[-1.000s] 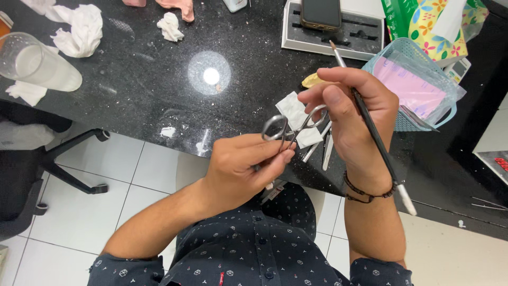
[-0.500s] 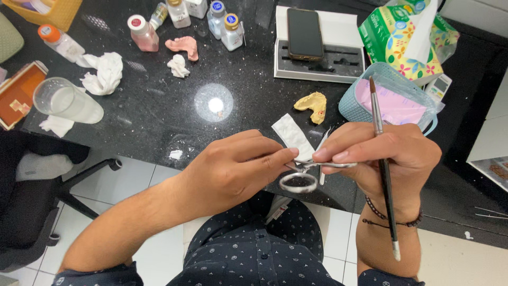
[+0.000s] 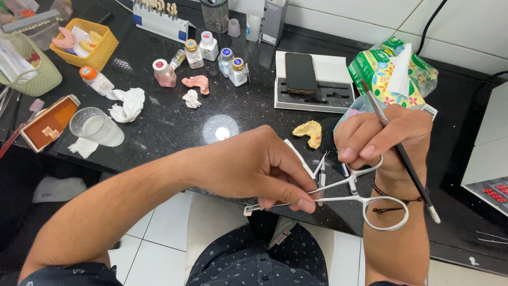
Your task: The person holds a small pink dental ceramic piece with hemostat forceps in one hand and uses a fine brush in the other hand to apply and shape porcelain material onto the piece, periodically dipping the brush into a glass of water and wiping it on a tissue while working over a black lab bench.
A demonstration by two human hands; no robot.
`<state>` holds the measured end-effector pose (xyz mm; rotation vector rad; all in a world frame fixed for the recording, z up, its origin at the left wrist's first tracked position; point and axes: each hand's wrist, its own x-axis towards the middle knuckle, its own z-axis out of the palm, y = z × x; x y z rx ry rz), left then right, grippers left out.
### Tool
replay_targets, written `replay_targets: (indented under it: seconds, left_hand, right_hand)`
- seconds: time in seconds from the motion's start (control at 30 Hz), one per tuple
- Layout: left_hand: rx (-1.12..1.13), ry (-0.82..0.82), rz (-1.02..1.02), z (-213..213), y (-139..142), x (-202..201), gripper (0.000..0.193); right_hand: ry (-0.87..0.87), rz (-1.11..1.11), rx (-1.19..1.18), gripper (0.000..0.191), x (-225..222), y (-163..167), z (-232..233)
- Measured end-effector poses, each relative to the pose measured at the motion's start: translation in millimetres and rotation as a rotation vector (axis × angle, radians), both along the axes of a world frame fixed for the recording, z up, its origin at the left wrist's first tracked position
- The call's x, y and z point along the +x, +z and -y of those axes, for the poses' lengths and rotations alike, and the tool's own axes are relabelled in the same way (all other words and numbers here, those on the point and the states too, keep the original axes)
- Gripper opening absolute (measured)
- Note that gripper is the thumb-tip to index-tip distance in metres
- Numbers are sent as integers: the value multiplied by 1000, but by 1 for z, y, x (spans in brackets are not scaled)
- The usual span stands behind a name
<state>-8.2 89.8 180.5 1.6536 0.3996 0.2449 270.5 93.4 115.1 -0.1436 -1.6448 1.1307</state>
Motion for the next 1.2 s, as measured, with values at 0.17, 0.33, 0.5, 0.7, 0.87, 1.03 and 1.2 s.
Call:
replay_targets:
  seconds: [0.17, 0.33, 0.5, 0.7, 0.87, 1.03, 1.2]
  left_hand:
    - [-66, 56, -59, 1, -7, 4, 25]
    - [-163, 62, -38, 1, -16, 7, 25]
    - [-309, 51, 27, -1, -30, 9, 26]
    - [-329, 12, 76, -1, -47, 8, 27]
    - [-371, -40, 138, -2, -56, 6, 26]
    - [-470, -100, 192, -1, -61, 5, 25]
    - [-457, -50, 216, -1, -65, 1, 24]
  right_hand:
    - [-186, 90, 23, 9, 9, -16, 1]
    - [-257, 71, -13, 7, 8, -26, 5]
    - [-253, 64, -41, 12, 8, -37, 1]
    - [-272, 70, -78, 10, 5, -40, 5]
    - [-347, 94, -92, 15, -1, -30, 12]
    - [-373, 119, -81, 17, -8, -21, 14]
    - [-418, 129, -160, 18, -19, -14, 18]
